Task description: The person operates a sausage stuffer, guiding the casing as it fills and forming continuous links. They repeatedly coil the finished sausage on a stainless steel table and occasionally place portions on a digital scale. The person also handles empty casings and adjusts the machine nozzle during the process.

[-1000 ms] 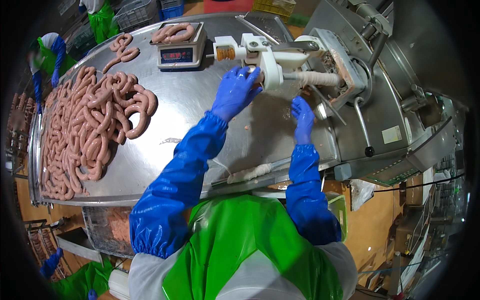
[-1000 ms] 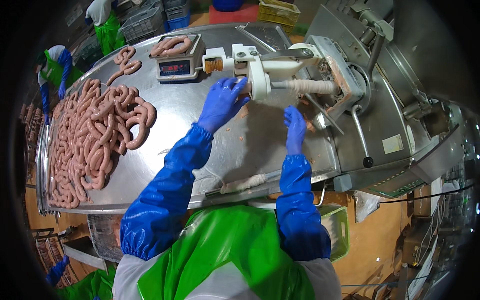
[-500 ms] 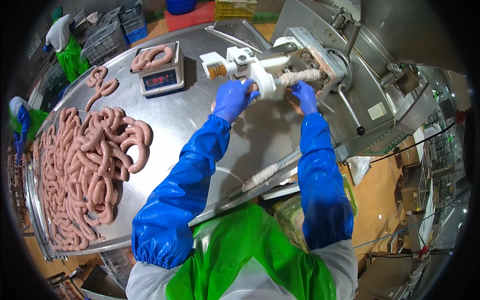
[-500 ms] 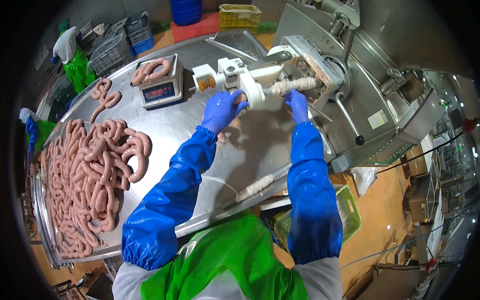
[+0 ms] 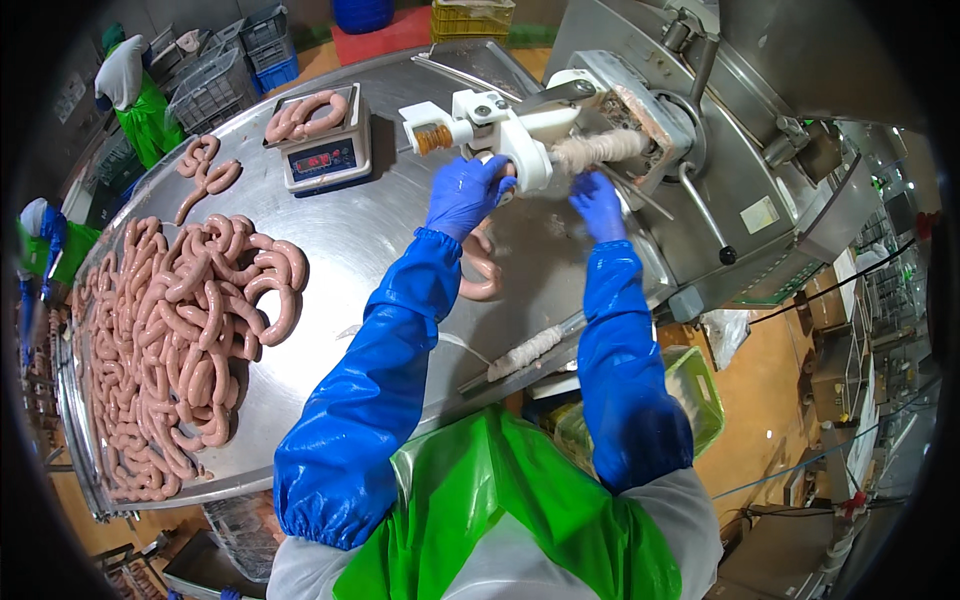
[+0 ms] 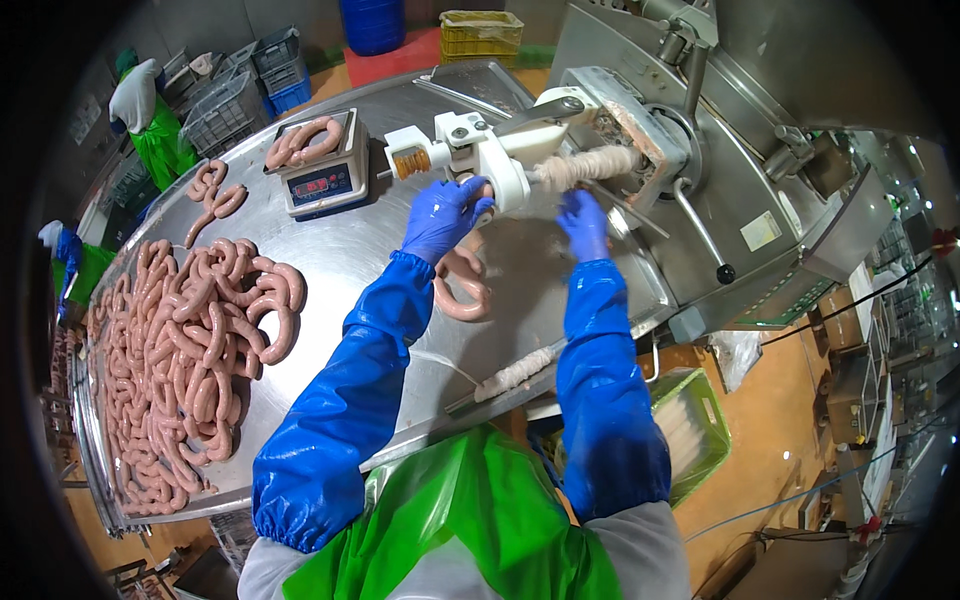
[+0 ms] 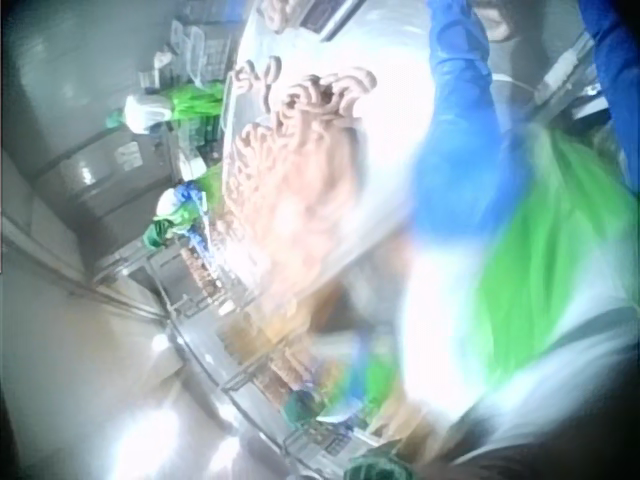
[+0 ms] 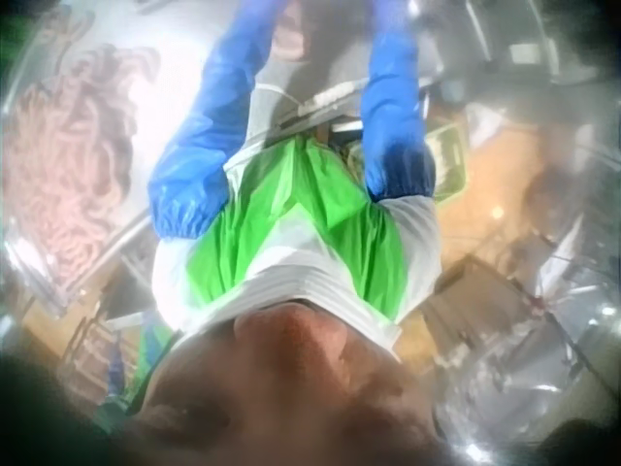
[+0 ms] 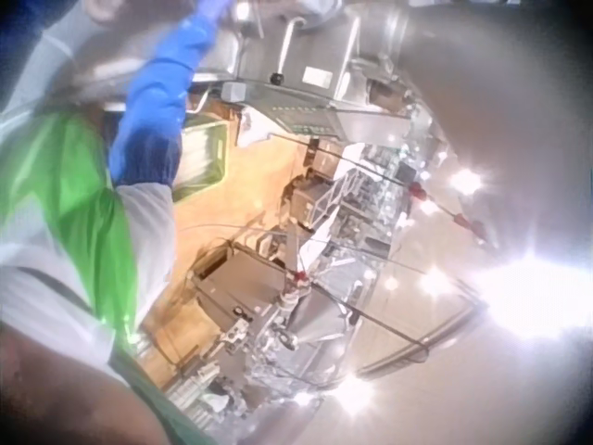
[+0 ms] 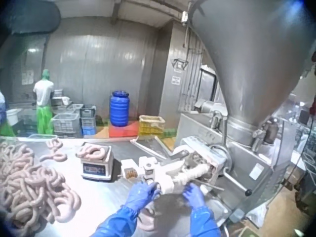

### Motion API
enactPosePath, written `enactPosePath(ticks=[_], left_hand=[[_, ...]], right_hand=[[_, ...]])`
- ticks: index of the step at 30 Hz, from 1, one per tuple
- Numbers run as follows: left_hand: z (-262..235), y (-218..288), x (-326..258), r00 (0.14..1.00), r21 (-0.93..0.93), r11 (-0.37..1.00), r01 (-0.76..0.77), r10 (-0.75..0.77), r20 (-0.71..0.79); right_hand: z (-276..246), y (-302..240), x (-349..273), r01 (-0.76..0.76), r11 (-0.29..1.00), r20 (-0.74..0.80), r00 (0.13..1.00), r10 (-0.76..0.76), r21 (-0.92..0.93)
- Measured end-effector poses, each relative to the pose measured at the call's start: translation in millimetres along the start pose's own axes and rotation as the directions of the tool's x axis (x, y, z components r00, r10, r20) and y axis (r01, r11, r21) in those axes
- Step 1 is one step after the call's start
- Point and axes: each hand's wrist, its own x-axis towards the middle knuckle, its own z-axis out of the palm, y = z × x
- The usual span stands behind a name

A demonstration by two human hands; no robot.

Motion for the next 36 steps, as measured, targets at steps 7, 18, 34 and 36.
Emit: enactPosePath(ticks=[7, 18, 34, 36], left_hand=[[0.8, 2.1, 1.6, 0.999, 0.017, 1.0, -0.012, 0.013, -0.043], [2.4, 9.9, 4.7, 1.0, 0.078, 0.997, 0.012, -0.012, -0.009], [7.6, 2.6, 1.2, 0.995, 0.243, 0.966, -0.091, 0.1, -0.024], [11.1, 3.3, 1.1, 0.99, 0.241, 0.966, -0.097, 0.118, -0.076]], right_hand=[[-19.3, -33.4, 9.8, 0.246, 0.922, 0.258, 0.951, -0.17, -0.3], [3.5, 5.7, -22.6, 0.044, 0.991, 0.452, 0.892, 0.017, -0.125], [97.1, 53.0, -44.3, -0.144, 0.891, 0.229, 0.972, 0.047, 0.43], [94.5, 57.8, -42.8, -0.114, 0.89, 0.245, 0.969, 0.003, 0.441]])
